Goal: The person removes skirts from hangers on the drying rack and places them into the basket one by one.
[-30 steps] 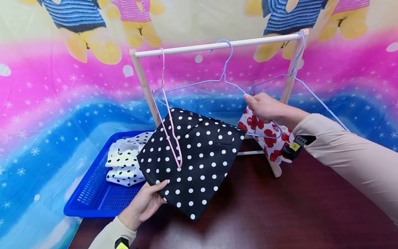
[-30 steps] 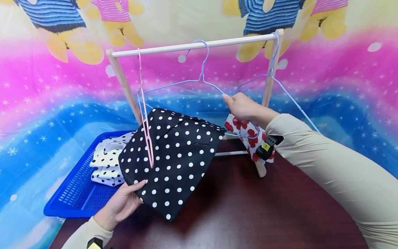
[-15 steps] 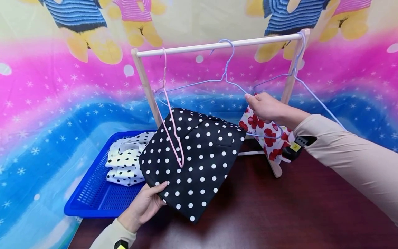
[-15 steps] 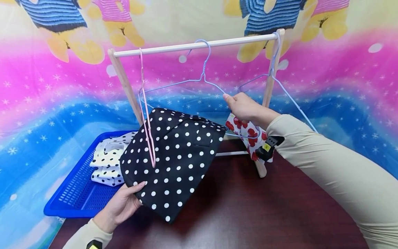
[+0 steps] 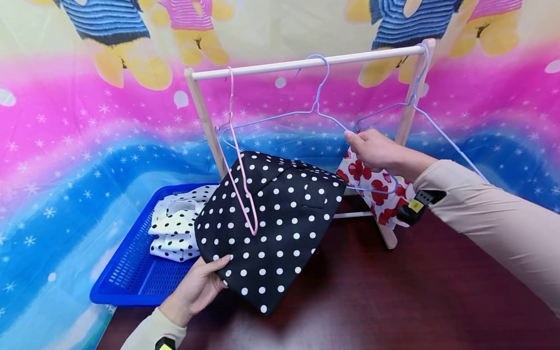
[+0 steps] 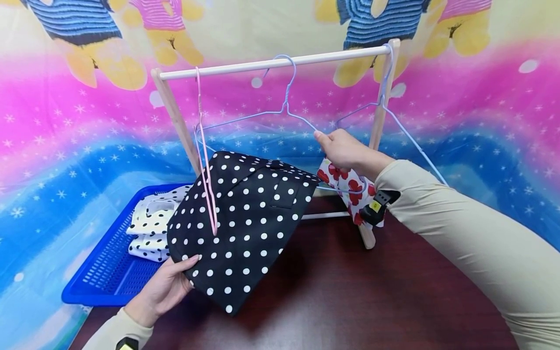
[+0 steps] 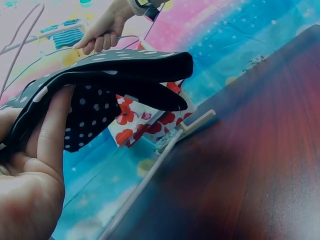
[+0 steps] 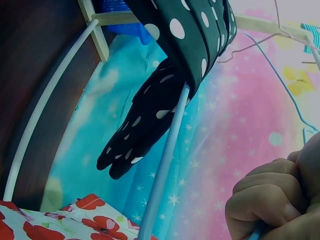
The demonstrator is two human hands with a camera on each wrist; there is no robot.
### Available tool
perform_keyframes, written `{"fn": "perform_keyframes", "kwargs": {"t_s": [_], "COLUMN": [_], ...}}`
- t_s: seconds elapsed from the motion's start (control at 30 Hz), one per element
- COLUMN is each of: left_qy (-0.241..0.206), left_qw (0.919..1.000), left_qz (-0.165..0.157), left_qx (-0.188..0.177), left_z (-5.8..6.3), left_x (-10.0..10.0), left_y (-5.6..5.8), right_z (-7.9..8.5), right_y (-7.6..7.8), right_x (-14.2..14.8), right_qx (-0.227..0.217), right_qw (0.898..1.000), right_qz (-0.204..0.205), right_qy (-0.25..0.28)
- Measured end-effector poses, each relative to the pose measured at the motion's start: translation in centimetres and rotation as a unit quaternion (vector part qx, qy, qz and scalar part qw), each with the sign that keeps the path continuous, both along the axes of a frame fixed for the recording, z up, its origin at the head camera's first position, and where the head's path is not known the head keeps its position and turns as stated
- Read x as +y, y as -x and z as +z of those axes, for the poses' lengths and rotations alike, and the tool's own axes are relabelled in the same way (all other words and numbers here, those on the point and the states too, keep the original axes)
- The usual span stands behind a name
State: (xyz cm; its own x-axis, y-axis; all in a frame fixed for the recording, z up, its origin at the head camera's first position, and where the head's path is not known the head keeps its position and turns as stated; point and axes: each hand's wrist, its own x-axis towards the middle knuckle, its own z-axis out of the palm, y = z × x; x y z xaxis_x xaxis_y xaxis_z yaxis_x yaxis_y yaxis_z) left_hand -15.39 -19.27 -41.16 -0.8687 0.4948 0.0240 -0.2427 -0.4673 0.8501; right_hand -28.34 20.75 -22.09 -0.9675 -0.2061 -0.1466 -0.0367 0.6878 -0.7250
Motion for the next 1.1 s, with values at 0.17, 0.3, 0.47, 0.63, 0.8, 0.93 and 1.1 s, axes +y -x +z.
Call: {"fn": "perform_keyframes", "kwargs": {"t_s": [0.17, 0.3, 0.47, 0.63, 0.8, 0.93, 1.1], "left_qy": [0.017, 0.018, 0.003, -0.005, -0.003, -0.003, -0.009], "left_qw": [0.9998, 0.9998, 0.9999, 0.9999, 0.9999, 0.9999, 0.9999], "left_qz": [0.007, 0.008, 0.000, -0.006, -0.007, -0.007, -0.009], "left_qx": [0.004, 0.007, 0.012, 0.011, 0.013, 0.014, 0.010], "left_z": [0.1, 0.2, 0.3, 0.2, 0.0, -0.1, -0.2], "left_x": [-0.4, -0.8, -1.1, -1.4, -1.5, -1.5, -1.5], "left_y": [0.1, 0.1, 0.2, 0.3, 0.1, 0.0, -0.3], "right_z": [0.0, 0.0, -0.1, -0.1, -0.1, -0.1, -0.1], "right_y": [0.1, 0.2, 0.3, 0.4, 0.5, 0.4, 0.4], "right_x": [0.0, 0.1, 0.2, 0.3, 0.2, 0.2, 0.3], "right_qx": [0.004, 0.006, 0.007, 0.003, 0.000, -0.002, -0.003], "right_qw": [1.000, 1.000, 1.000, 1.000, 1.000, 1.000, 1.000], "right_qz": [-0.003, -0.002, -0.002, -0.005, -0.006, -0.006, -0.007], "right_qy": [-0.003, -0.004, -0.004, -0.003, 0.001, 0.005, 0.012]}}
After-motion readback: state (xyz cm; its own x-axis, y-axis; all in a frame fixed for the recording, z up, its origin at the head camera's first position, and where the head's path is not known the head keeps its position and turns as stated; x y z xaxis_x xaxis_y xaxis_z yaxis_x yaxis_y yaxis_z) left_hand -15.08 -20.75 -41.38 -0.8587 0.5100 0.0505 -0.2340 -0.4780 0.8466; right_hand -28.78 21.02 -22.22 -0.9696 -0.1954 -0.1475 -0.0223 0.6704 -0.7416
